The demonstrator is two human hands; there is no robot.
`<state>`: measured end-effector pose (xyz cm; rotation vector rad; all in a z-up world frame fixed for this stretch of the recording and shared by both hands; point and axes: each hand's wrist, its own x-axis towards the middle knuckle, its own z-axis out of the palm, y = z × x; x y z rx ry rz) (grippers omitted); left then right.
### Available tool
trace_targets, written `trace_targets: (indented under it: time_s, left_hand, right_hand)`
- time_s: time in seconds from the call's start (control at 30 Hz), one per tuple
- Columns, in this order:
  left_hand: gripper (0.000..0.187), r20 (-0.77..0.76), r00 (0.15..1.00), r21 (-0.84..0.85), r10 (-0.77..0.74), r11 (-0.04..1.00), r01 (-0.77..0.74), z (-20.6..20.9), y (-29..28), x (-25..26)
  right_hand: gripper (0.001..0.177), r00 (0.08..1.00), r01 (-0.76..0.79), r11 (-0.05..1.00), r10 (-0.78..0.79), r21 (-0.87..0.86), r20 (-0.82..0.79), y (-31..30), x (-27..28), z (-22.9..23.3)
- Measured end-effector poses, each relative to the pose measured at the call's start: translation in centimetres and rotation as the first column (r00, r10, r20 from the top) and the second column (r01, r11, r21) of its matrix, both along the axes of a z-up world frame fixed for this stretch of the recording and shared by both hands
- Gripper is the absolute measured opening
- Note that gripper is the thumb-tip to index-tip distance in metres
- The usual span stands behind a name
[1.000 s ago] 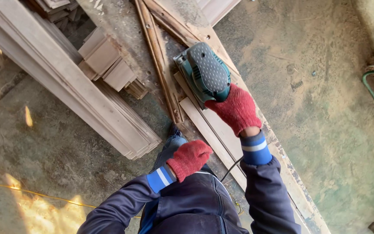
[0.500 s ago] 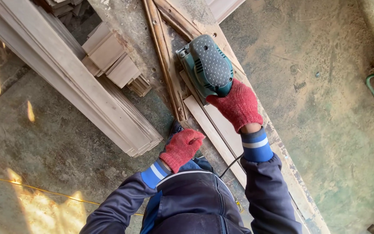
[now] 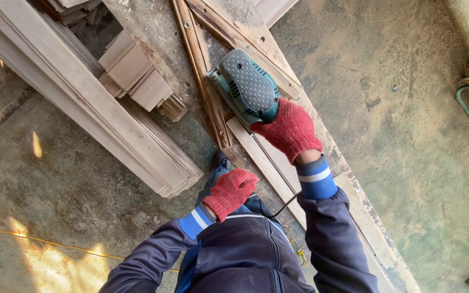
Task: Sanding wood planks using an electric sander and manual sandpaper.
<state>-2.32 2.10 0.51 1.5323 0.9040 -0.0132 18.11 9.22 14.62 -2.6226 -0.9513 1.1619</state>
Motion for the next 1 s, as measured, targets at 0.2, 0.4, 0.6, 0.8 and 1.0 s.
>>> trace_targets:
  time_s: [0.2,0.4,0.6,0.8,1.0]
  left_hand:
    - [0.024,0.015,0.998,0.015,0.058,0.998,-0.058,0.3,0.0,-0.2]
    - [0.025,-0.035,0.992,-0.036,0.123,0.992,-0.124,-0.8,0.1,-1.3]
    - [0.027,-0.1,0.992,-0.056,0.077,0.995,-0.083,-0.8,1.3,-1.9]
    - [0.025,-0.062,0.998,-0.017,0.022,1.0,-0.023,-0.6,0.6,-0.9]
    - [0.025,-0.169,0.98,-0.113,-0.105,0.99,0.087,-0.5,-0.3,0.5]
  right_hand:
    - [0.062,1.0,0.013,1.0,-0.013,0.024,0.013,1.5,1.1,-2.5]
    - [0.062,0.997,0.05,0.998,-0.052,0.025,0.061,-0.8,1.2,-0.3]
    - [0.057,0.983,0.183,0.983,-0.182,-0.03,0.033,-6.5,0.7,0.4]
    - [0.061,0.927,0.375,0.925,-0.376,-0.066,-0.007,-12.2,-0.5,2.6]
    - [0.038,0.789,0.614,0.786,-0.614,-0.071,0.031,-21.3,-1.0,0.1]
